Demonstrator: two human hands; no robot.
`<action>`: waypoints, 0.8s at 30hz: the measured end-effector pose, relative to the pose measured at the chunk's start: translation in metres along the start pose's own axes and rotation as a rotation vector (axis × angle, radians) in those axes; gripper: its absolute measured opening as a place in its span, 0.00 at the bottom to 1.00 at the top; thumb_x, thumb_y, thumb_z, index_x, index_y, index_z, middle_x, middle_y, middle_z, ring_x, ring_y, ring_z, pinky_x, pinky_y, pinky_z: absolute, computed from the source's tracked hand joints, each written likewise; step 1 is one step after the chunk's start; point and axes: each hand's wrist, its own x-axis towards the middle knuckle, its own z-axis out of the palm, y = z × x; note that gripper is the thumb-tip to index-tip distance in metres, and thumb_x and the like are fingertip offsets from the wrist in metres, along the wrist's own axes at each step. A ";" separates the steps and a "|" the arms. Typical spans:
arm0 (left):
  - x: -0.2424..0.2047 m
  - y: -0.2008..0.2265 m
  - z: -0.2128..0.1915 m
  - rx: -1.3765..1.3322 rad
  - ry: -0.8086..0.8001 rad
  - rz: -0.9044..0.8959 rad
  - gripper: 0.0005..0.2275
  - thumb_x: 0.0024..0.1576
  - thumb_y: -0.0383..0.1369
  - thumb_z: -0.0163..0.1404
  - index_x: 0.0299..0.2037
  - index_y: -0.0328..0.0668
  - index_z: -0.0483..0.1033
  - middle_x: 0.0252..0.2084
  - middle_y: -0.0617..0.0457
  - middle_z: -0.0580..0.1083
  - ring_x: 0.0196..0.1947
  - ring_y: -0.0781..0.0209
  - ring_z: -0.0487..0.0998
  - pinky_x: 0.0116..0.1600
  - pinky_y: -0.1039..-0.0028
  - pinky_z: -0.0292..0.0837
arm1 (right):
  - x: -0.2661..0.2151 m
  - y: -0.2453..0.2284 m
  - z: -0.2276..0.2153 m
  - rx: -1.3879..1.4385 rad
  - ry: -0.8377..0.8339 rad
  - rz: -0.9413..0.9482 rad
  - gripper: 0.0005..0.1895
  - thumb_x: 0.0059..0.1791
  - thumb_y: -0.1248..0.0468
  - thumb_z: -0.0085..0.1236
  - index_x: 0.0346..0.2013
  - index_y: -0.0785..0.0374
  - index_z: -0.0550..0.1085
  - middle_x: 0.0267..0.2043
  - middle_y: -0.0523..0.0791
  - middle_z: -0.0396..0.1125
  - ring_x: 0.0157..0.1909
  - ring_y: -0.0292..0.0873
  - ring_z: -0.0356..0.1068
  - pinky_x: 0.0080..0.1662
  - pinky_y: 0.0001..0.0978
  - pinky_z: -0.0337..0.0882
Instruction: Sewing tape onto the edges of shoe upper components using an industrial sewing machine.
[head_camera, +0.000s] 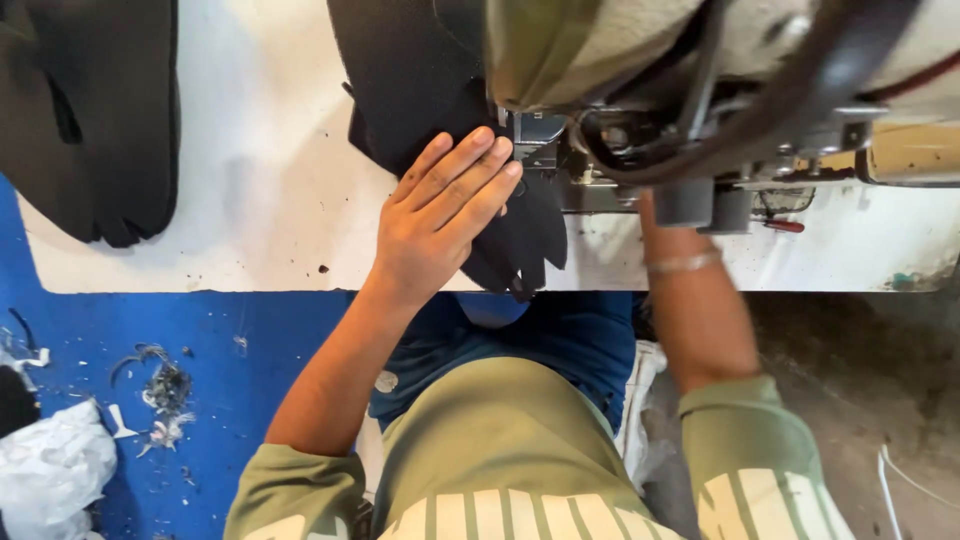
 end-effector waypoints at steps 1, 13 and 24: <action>0.000 0.001 0.000 0.011 -0.002 -0.007 0.12 0.64 0.27 0.58 0.57 0.43 0.79 0.61 0.54 0.77 0.69 0.59 0.70 0.76 0.63 0.61 | 0.003 0.011 -0.006 0.016 0.008 0.047 0.20 0.60 0.51 0.46 0.45 0.69 0.71 0.47 0.53 0.72 0.45 0.46 0.74 0.48 0.37 0.73; 0.006 0.007 -0.008 -0.035 0.036 -0.032 0.11 0.63 0.28 0.58 0.55 0.41 0.78 0.59 0.51 0.78 0.67 0.57 0.73 0.75 0.62 0.64 | -0.020 0.002 0.036 0.250 -0.010 0.521 0.36 0.55 0.40 0.41 0.56 0.72 0.72 0.50 0.53 0.71 0.48 0.45 0.72 0.51 0.37 0.69; 0.000 -0.003 -0.010 -0.093 0.074 0.011 0.07 0.62 0.28 0.60 0.49 0.40 0.79 0.55 0.52 0.79 0.64 0.58 0.75 0.72 0.62 0.68 | -0.075 -0.028 0.035 -0.250 -0.083 -0.253 0.16 0.58 0.66 0.60 0.58 0.71 0.74 0.55 0.48 0.73 0.56 0.40 0.72 0.61 0.31 0.71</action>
